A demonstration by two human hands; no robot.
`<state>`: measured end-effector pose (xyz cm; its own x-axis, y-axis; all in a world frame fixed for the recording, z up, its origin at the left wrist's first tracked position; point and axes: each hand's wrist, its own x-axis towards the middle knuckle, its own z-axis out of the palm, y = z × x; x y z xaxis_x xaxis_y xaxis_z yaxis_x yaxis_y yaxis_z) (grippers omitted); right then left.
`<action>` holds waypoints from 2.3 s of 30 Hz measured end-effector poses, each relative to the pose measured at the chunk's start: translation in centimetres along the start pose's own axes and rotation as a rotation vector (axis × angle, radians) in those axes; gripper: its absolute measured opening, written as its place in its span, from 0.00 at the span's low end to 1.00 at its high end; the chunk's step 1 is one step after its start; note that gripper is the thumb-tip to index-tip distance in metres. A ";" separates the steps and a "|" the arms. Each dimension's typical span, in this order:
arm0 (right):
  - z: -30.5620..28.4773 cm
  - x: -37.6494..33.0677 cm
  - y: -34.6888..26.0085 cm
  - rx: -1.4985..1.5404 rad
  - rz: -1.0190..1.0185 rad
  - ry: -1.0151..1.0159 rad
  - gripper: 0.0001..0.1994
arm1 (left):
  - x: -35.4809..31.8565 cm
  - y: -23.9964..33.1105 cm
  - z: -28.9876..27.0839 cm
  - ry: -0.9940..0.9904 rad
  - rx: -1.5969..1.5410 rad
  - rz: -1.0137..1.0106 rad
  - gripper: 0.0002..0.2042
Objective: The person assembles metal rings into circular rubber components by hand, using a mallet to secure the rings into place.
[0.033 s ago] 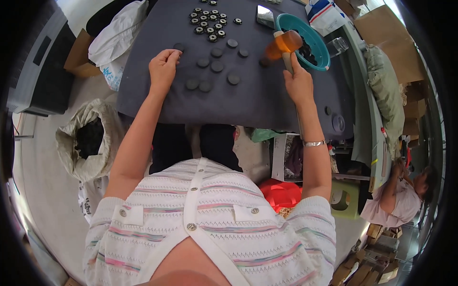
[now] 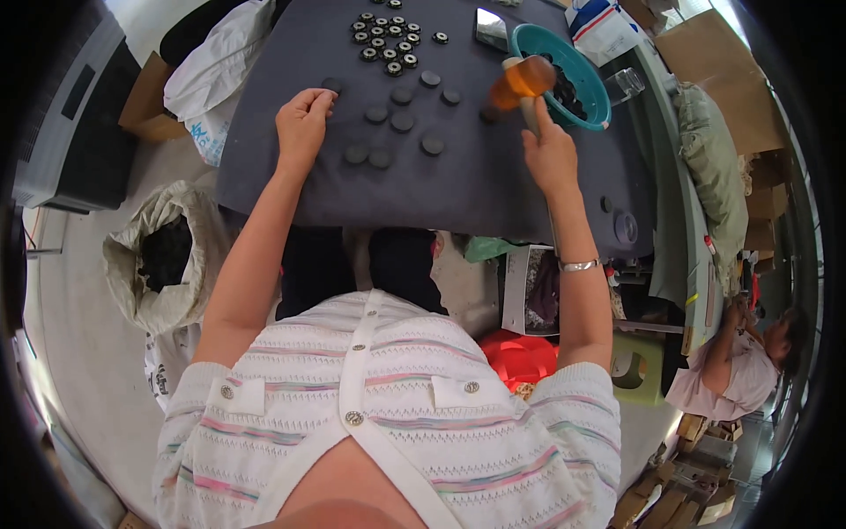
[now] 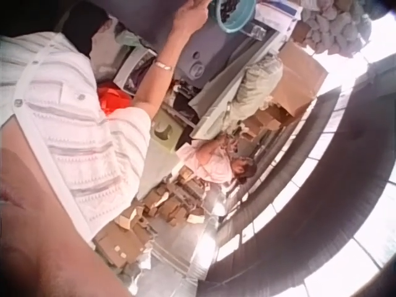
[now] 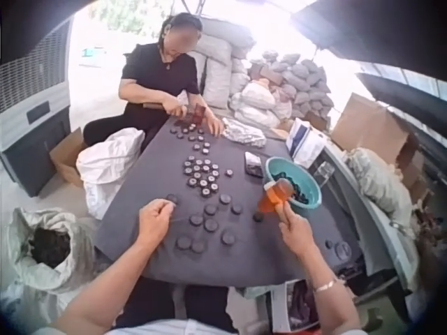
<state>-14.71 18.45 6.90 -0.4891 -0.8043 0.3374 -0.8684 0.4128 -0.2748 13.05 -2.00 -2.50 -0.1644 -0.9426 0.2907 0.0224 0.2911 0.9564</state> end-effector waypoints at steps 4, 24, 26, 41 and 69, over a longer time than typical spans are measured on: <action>0.5 -0.5 -0.7 -0.102 0.009 -0.151 0.31 | 0.2 -0.1 0.0 0.013 -0.042 -0.004 0.07; 2.7 3.9 -15.9 0.318 -0.518 -0.004 0.30 | 0.2 1.3 -2.0 0.218 -0.607 -0.153 0.09; 5.1 4.0 -16.9 0.056 -0.567 -0.010 0.31 | 0.4 1.6 -1.5 0.206 -0.602 -0.157 0.09; 7.5 4.7 -19.0 -0.025 -0.400 -0.243 0.31 | 0.7 1.1 -1.6 0.193 -0.549 -0.194 0.09; -3.4 -8.9 3.0 0.629 0.234 -0.191 0.29 | 3.3 2.2 -0.2 -0.088 0.817 0.129 0.18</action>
<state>-13.20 28.33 6.14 -0.5843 -0.8095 0.0573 -0.5016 0.3048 -0.8096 12.77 -4.48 0.57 -0.2868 -0.8875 0.3608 -0.6712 0.4549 0.5853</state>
